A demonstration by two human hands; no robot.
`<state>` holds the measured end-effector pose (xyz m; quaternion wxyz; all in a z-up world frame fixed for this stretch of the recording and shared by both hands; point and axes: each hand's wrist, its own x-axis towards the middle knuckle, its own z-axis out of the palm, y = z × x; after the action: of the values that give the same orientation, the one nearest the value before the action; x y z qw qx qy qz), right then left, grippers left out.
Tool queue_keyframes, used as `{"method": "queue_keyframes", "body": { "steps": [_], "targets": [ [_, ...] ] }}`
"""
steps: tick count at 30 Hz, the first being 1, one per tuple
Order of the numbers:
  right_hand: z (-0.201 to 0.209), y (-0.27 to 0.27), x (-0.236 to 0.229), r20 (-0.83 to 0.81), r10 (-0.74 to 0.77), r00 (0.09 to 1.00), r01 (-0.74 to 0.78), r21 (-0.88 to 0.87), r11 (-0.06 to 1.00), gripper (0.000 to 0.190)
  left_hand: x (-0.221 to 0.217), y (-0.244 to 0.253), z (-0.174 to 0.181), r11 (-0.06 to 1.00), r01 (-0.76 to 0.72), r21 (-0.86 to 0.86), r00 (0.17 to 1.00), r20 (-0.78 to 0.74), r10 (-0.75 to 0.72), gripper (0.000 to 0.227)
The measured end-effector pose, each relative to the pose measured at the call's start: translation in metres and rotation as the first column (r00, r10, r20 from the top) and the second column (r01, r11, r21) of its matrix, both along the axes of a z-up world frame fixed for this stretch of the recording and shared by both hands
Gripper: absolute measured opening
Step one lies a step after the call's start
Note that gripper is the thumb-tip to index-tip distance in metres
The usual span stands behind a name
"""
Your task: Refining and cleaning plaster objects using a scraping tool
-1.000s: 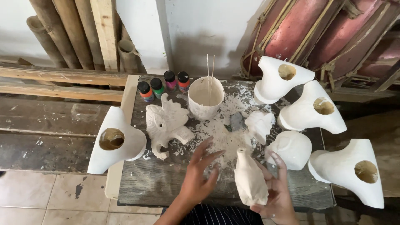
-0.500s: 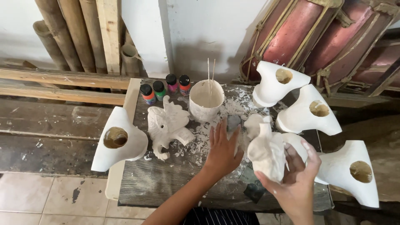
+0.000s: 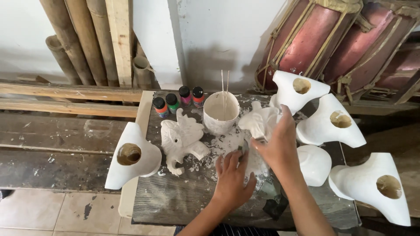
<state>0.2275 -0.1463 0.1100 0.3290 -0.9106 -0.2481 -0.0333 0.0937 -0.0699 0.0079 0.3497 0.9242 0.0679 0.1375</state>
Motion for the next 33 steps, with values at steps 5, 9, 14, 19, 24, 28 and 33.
{"method": "queue_keyframes", "body": {
  "steps": [5,9,14,19,24,28,33],
  "targets": [
    [-0.035,0.022,0.021,0.035,-0.008,0.999,0.011,-0.081,0.997,0.12,-0.028,0.001,0.01,0.999,-0.034,0.016,0.999,-0.023,0.035,0.067],
    [-0.052,0.035,0.03,-0.033,-0.034,0.999,0.032,-0.068,0.997,0.117,-0.042,0.001,0.013,0.997,-0.073,-0.028,0.996,-0.044,0.072,0.062],
    [-0.055,0.051,0.034,-0.054,-0.043,0.998,0.041,-0.044,0.998,0.114,-0.05,0.005,0.013,0.998,-0.057,-0.021,0.998,-0.03,0.056,0.066],
    [-0.051,0.062,0.031,-0.153,-0.121,0.981,0.102,-0.128,0.987,0.116,-0.053,0.008,0.015,0.998,-0.033,-0.055,0.996,-0.088,0.028,0.064],
    [-0.048,0.061,0.022,-0.149,-0.14,0.979,0.122,-0.122,0.985,0.119,-0.056,0.007,0.003,0.999,-0.023,-0.024,0.997,-0.074,0.021,0.066],
    [-0.03,0.034,0.01,-0.06,-0.084,0.995,0.072,-0.172,0.982,0.131,-0.058,0.006,-0.001,0.998,-0.02,-0.055,0.994,-0.111,0.014,0.066],
    [0.0,-0.012,0.014,-0.307,-0.057,0.95,-0.065,-0.374,0.925,0.089,-0.059,0.011,-0.004,0.998,-0.039,-0.043,0.998,-0.045,0.037,0.071]
  ]
}}
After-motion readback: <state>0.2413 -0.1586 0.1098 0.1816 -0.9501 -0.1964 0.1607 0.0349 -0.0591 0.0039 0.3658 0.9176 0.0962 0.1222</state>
